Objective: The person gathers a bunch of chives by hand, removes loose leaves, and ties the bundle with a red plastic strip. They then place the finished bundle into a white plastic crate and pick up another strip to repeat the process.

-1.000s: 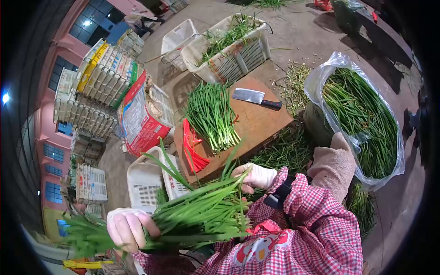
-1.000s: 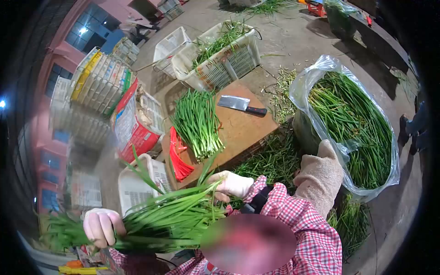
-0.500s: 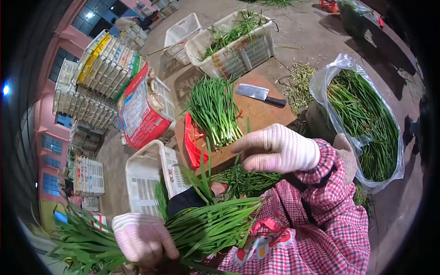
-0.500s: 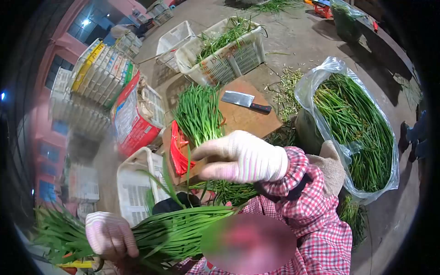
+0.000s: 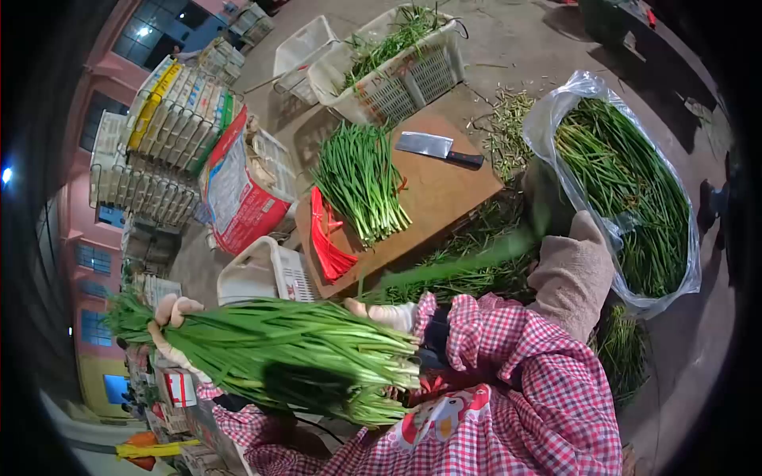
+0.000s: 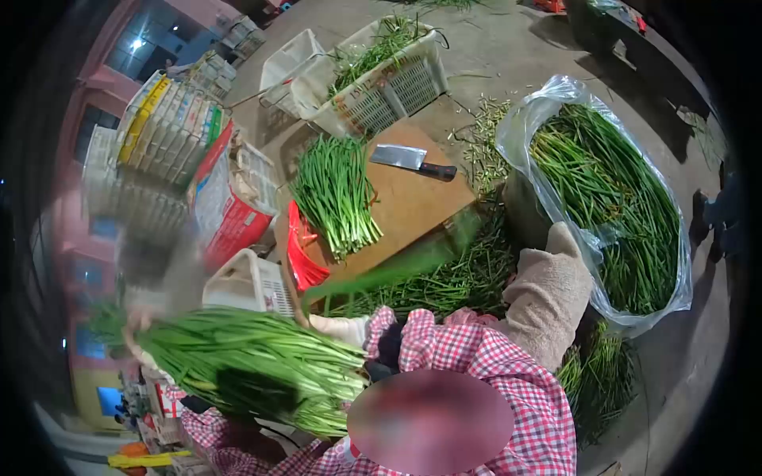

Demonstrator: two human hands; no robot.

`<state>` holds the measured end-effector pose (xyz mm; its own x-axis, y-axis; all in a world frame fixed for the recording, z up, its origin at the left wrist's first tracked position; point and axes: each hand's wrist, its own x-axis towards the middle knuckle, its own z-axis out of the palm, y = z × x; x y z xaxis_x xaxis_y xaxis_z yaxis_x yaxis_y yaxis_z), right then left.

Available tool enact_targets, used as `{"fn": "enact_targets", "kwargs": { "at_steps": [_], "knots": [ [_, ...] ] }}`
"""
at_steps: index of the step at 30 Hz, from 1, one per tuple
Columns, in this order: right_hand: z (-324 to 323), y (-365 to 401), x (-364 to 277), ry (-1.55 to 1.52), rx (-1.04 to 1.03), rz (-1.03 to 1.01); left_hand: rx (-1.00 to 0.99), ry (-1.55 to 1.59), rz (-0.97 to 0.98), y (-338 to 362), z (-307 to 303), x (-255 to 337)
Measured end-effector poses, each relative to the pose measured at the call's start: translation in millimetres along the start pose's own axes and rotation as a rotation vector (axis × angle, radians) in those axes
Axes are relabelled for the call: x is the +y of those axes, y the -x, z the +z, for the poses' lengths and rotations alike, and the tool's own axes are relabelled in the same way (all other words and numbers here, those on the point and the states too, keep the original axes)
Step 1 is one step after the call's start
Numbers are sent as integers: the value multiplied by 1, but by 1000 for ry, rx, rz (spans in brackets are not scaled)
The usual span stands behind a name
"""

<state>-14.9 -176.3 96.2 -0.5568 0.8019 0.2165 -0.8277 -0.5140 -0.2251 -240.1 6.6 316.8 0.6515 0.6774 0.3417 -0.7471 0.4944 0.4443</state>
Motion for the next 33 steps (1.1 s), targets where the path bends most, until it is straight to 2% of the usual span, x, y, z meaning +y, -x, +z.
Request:
{"fn": "enact_targets", "kwargs": {
  "at_steps": [1, 3, 4, 5, 6, 7, 8, 9, 11, 12, 13, 15, 19, 21, 23, 25, 26, 27, 28, 31, 33],
  "knots": [
    [-25, -3, 16, -149, -107, -80, 171, -142, 132, 4, 2, 3],
    [-19, 13, 25, -261, -180, -135, 462, -543, 235, 7, 17, -15],
    [-11, 28, 30, -15, -114, -310, 550, -650, 245, 9, 16, -20],
    [3, 43, 33, 273, 8, -473, 733, -792, 309, 7, 22, -28],
    [17, 58, 36, 528, 168, -605, 714, -839, 328, 10, 6, -20],
    [17, 61, 42, -233, -9, -379, 716, -836, 328, 12, -12, -15],
    [33, 71, 37, -277, 130, -296, 759, -786, 379, 11, -19, -15],
    [30, 82, 28, -141, 42, -178, 802, -736, 432, 11, -24, -15],
    [16, 86, 12, 181, 135, 59, 794, -724, 442, 10, -30, -20],
    [23, 93, 6, 377, 202, 31, 785, -715, 451, 9, -31, -23],
    [16, 100, -1, 559, 279, 91, 777, -706, 461, 8, -35, -25],
    [19, 116, -17, 793, 361, 94, 756, -709, 451, 10, -54, -13],
    [23, 151, -38, 789, 487, 205, 763, -696, 400, 14, -77, 3],
    [17, 171, -52, 872, 538, 245, 749, -700, 401, 15, -63, -4],
    [7, 193, -59, 891, 675, 167, 766, -616, 399, 13, -54, -6],
    [1, 196, -65, 929, 695, 176, 735, -633, 403, 11, -66, -1],
    [10, 194, -70, 978, 727, 217, 703, -706, 421, 12, -86, 7],
    [21, 194, -78, 1029, 761, 256, 670, -776, 439, 8, -82, 3],
    [24, 199, -84, 931, 690, 238, 712, -714, 410, 9, -78, -7],
    [26, 207, -93, 993, 726, 160, 793, -591, 399, 1, -57, -30],
    [30, 212, -96, 995, 742, 167, 791, -653, 395, 1, -64, -29]
  ]
}}
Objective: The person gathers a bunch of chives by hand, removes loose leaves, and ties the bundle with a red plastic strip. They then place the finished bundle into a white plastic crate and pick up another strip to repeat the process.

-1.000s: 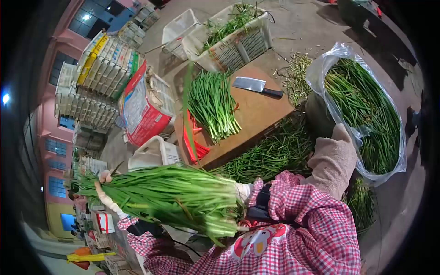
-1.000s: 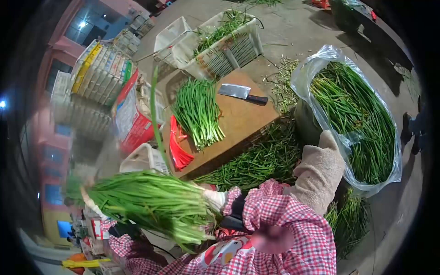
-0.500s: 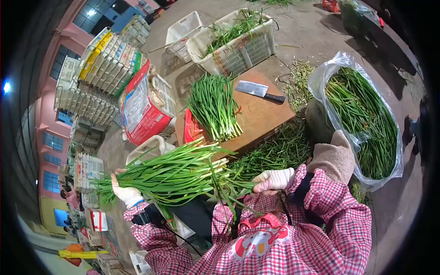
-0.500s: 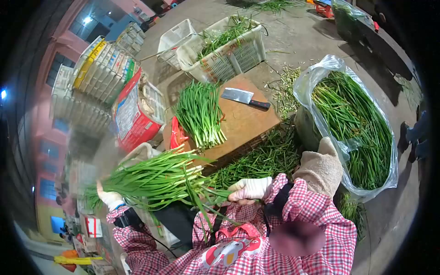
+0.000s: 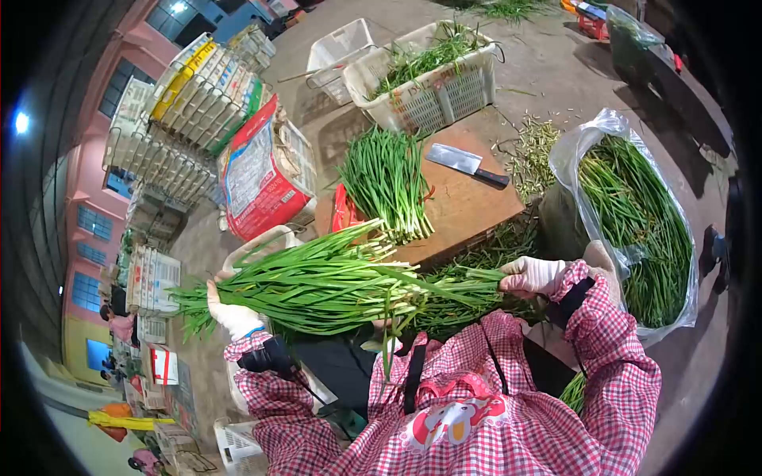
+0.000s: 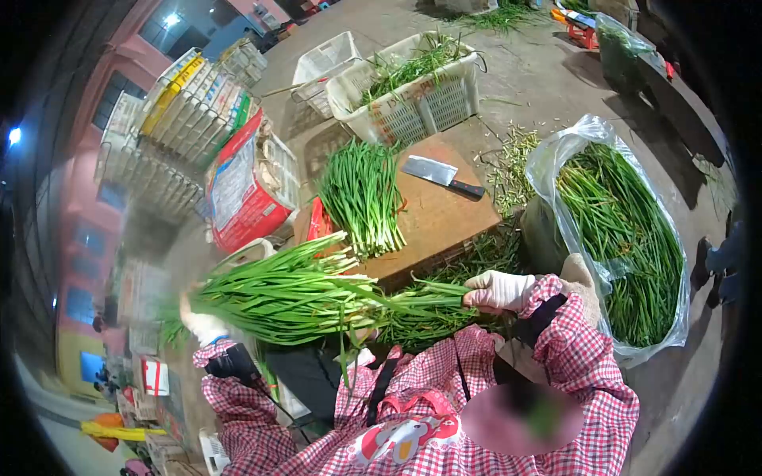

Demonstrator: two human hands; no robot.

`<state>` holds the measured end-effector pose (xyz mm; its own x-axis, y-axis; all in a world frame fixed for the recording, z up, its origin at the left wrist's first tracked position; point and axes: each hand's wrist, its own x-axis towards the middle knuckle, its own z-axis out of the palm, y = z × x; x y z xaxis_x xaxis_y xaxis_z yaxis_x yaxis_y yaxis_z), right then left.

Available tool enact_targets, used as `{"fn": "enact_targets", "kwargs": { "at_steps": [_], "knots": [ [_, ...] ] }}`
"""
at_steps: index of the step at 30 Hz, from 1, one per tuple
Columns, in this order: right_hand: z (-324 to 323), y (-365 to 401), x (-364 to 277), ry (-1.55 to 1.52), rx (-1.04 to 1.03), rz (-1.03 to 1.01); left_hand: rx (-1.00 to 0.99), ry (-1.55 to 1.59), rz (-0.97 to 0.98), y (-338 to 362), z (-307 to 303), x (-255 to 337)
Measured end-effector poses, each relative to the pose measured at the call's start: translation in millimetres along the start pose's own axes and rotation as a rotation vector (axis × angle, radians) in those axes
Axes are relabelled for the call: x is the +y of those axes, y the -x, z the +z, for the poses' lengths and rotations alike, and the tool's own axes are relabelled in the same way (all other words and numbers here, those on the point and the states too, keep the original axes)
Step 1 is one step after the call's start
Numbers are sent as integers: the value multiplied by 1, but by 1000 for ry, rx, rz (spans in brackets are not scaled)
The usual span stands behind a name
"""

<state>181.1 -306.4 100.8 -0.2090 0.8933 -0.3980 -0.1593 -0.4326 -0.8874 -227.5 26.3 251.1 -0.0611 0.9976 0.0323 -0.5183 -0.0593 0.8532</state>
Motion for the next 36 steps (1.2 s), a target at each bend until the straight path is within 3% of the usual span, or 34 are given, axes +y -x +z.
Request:
{"fn": "enact_targets", "kwargs": {
  "at_steps": [3, 4, 8, 10, 11, 12, 14, 16, 18, 20, 22, 24, 26, 28, 29, 30, 32, 34, 36],
  "knots": [
    [-13, 12, 10, 11, 142, 15, -15, 139, 0, -21, -16, 0],
    [-22, 18, 18, 167, 264, 77, -15, 140, 3, -25, -22, 8],
    [-31, 25, 16, 196, 341, 174, 104, 217, 111, -26, -21, 45],
    [-14, 12, -6, 931, 411, 74, 65, 193, 223, -52, -49, 55],
    [0, 5, -11, 1122, 439, 25, 43, 199, 259, -44, -45, 56],
    [16, -2, -33, 1246, 306, 175, 42, 200, 260, -36, -38, 57],
    [39, -11, -34, 1592, 486, -271, 34, 187, 280, -27, -28, 57],
    [63, -28, -42, 1474, 560, -499, 74, 294, 234, -36, -35, 57],
    [90, -49, -48, 1050, 481, -529, 55, 206, 265, -31, -33, 58],
    [120, -60, -67, 496, 237, -338, 83, 242, 255, -17, -22, 50],
    [146, -92, -58, 56, 169, -397, 39, 251, 234, -9, -15, 45],
    [162, -111, -67, -385, 60, -277, 7, 229, 244, 6, 2, 36],
    [174, -130, -74, -614, -35, -224, -36, 349, 92, 5, -4, 28],
    [180, -119, -75, -760, -231, -174, -68, 358, 79, -2, -11, 21],
    [184, -116, -70, -634, -176, -278, -127, 326, 102, -3, -10, 21],
    [178, -110, -58, -538, -329, -387, -187, 296, 125, -5, -9, 20],
    [158, -89, -43, -294, -435, -362, -210, 372, 50, -13, -13, 21],
    [139, -67, -32, -85, -398, -214, -189, 215, 124, -12, -4, 19],
    [115, -53, -20, 89, -372, 4, -279, 268, 148, 0, 13, 17]
  ]
}}
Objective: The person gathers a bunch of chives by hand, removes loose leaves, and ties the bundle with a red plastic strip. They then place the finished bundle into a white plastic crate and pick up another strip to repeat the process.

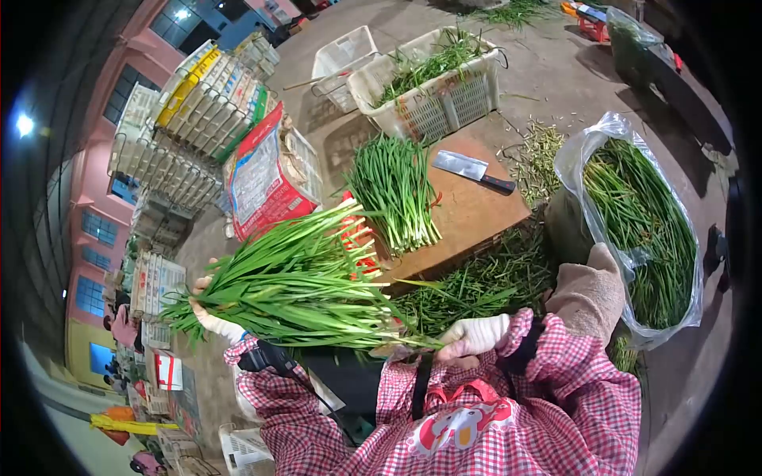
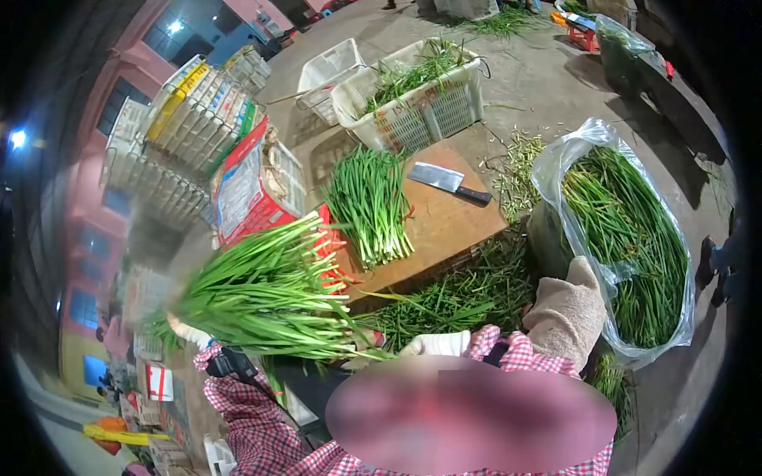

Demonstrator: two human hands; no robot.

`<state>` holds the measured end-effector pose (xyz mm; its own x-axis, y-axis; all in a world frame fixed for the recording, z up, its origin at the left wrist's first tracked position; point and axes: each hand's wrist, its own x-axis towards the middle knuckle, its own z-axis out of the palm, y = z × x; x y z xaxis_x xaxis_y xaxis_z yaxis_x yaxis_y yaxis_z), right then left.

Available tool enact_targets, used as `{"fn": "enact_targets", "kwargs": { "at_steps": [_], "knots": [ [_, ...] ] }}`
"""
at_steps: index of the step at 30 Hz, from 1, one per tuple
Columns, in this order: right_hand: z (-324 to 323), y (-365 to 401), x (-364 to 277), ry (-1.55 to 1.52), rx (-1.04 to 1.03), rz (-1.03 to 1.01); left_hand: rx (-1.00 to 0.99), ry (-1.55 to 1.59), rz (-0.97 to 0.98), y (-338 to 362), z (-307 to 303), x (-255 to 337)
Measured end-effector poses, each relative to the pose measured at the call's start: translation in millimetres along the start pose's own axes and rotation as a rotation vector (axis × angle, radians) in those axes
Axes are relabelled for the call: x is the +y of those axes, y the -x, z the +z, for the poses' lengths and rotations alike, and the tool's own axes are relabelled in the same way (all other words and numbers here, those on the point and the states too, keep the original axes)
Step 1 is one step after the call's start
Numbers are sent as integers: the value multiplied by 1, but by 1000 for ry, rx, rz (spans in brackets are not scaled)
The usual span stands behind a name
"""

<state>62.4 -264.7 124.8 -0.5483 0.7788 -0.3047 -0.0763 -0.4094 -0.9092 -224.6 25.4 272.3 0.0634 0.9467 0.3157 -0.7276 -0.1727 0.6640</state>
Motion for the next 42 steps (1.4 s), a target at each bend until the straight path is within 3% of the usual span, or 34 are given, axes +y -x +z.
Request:
{"fn": "enact_targets", "kwargs": {
  "at_steps": [2, 4, 6, 7, 8, 10, 11, 13, 15, 16, 18, 19, 20, 22, 24, 25, 27, 29, 32, 34, 36, 37, 38, 39, 40, 41, 42],
  "knots": [
    [-12, 18, 8, -24, 128, 41, -21, -123, 90, -9, -13, -3],
    [-31, 12, 45, 383, 224, 3, -58, 192, -10, 2, 12, -13],
    [-34, 29, 27, 886, 172, 258, -10, 45, 77, -19, -24, -13],
    [-43, 29, 47, 957, 84, 399, -9, 47, 77, -29, -40, -8],
    [-41, 40, 47, 1006, 150, 510, -81, 41, 94, -37, -56, -2],
    [-53, 46, 67, 1181, 87, 649, -78, -19, 125, -35, -57, 4],
    [-49, 48, 45, 1230, 49, 744, -76, -49, 141, -34, -56, 6],
    [-38, 48, 16, 1212, 231, 591, -311, 20, 115, -32, -58, 5],
    [-28, 45, -16, 1054, 455, 399, -37, -123, 291, -9, 0, -8],
    [-31, 35, -7, 920, 567, 203, -38, -120, 291, -2, 18, -10],
    [-28, 7, -13, 585, 742, -297, 264, -181, 244, 5, 40, -12],
    [-26, -3, -14, 110, 607, -104, 211, -160, 200, -4, 18, -8],
    [-21, -15, -22, -90, 553, -89, 159, -141, 154, -13, -3, -5],
    [-11, -32, -30, -187, 457, -197, 45, -163, 162, -7, 9, -5],
    [-17, -44, -20, 40, 349, -184, 11, -174, 157, -6, 11, -4],
    [-13, -40, -12, 6, 366, -228, -102, -174, 116, -7, 13, 0],
    [-23, -22, 12, 227, 388, -161, -211, -173, 75, -3, 23, 4],
    [-40, -4, 52, 479, 404, -40, 34, -137, 56, 9, 47, 5],
    [-53, 21, 52, 932, 307, 354, -159, -66, 59, -4, 24, -5],
    [-64, 24, 55, 972, 269, 410, -501, -44, -6, 16, 58, -17],
    [-69, 33, 58, 874, 304, 389, -236, 31, 47, 5, 30, -22],
    [-72, 35, 57, 849, 307, 423, -210, 77, -4, 6, 24, -23],
    [-78, 37, 73, 850, 306, 426, -350, 8, 35, -4, 8, -21],
    [-89, 38, 101, 959, 265, 611, -489, -56, 85, -14, -8, -18],
    [-95, 39, 117, 1066, 220, 797, -487, -57, 86, -10, -10, -14],
    [-94, 46, 111, 1064, 222, 851, -346, -135, 145, -8, -10, -9],
    [-88, 55, 100, 1060, 222, 903, -348, -142, 117, -6, -1, -2]
  ]
}}
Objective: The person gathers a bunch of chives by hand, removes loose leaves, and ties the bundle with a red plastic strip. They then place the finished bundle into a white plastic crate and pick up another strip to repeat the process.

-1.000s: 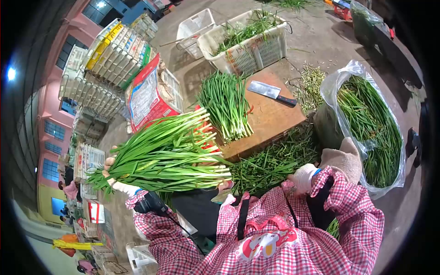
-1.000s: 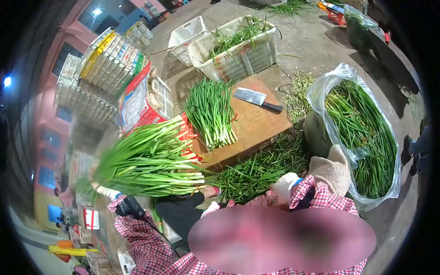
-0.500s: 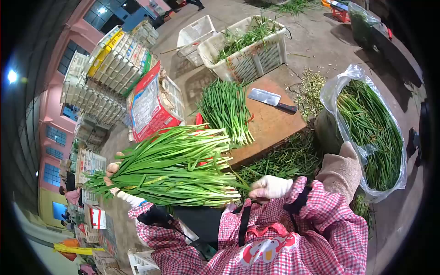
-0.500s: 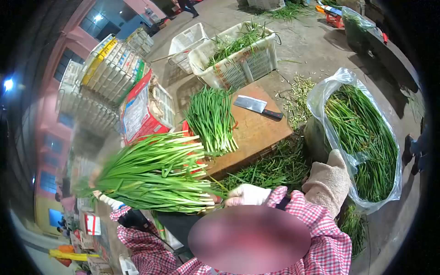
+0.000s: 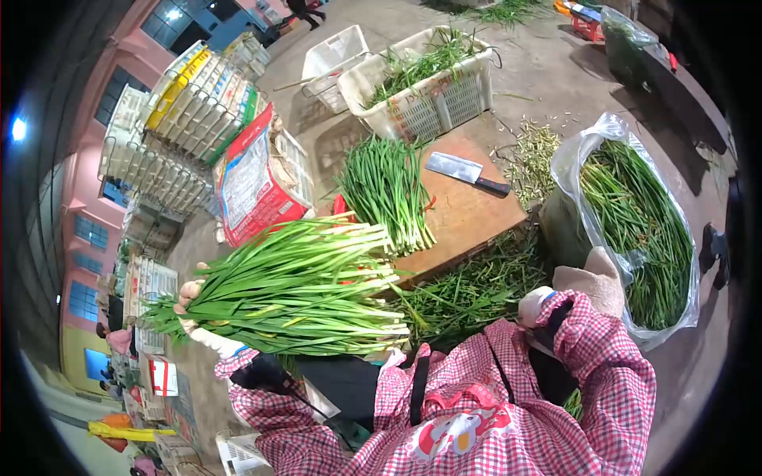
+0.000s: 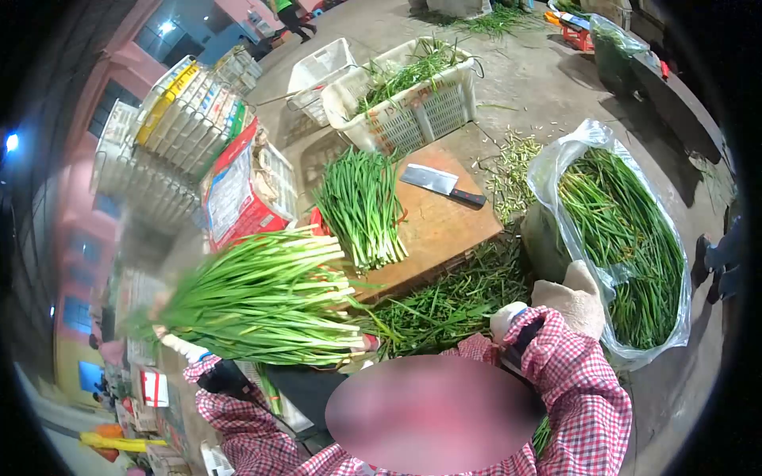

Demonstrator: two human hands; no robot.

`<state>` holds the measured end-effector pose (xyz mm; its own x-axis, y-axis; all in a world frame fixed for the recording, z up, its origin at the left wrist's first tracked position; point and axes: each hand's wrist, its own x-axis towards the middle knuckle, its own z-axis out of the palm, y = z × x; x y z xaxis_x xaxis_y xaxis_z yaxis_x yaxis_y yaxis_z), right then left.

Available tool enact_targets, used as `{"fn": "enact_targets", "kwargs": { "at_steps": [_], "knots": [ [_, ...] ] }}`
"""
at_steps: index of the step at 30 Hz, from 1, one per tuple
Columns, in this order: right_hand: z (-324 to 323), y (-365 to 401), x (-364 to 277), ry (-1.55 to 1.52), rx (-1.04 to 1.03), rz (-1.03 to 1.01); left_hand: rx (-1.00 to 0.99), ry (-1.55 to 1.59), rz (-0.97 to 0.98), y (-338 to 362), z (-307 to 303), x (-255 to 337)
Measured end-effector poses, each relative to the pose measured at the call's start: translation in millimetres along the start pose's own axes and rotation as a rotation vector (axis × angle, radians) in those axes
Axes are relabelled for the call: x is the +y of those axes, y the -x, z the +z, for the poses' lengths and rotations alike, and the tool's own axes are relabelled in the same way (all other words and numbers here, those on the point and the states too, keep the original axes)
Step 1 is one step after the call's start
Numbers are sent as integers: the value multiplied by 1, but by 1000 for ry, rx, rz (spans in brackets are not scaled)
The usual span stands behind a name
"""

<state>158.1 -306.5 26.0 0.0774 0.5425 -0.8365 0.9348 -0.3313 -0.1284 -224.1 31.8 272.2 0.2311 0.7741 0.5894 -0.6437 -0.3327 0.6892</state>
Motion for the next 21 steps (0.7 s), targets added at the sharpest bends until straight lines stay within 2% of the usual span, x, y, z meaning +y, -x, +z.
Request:
{"fn": "enact_targets", "kwargs": {
  "at_steps": [2, 3, 5, 6, 7, 8, 10, 11, 14, 15, 16, 18, 19, 21],
  "knots": [
    [-26, 21, -10, 12, 55, -73, -8, -2, -58, -4, 14, 18],
    [-39, 34, -17, -51, 112, -50, 206, -47, -7, 0, 29, 14],
    [-44, 37, -29, -258, 550, -203, 200, 27, -1, 3, 25, 16],
    [-51, 45, -39, -481, 716, -365, 197, 64, 3, 4, 24, 17],
    [-51, 32, -45, -835, 680, -507, 318, 72, -48, 3, -8, 16],
    [-57, 31, -58, -1127, 590, -614, 383, 51, -29, 4, 7, 14],
    [-75, 45, -80, -1386, 418, -853, 515, 4, 4, 6, 36, 9],
    [-80, 45, -89, -1310, 449, -901, 262, 83, 30, 9, 68, 10],
    [-85, 29, -123, -1176, 576, -1054, -52, 207, 55, 4, 29, 6],
    [-88, 30, -133, -1062, 587, -873, -100, 130, -2, 3, -29, 6],
    [-85, 25, -147, -1173, 686, -950, -80, 128, -50, 6, -30, 5],
    [-82, 13, -161, -1575, 342, -940, -41, 127, -145, 13, -27, 4],
    [-69, -2, -163, -1665, 377, -1002, -17, 157, -118, 16, -23, 3],
    [-68, 12, -151, -1095, 773, -925, 7, 185, -89, 16, -8, 4]
  ]
}}
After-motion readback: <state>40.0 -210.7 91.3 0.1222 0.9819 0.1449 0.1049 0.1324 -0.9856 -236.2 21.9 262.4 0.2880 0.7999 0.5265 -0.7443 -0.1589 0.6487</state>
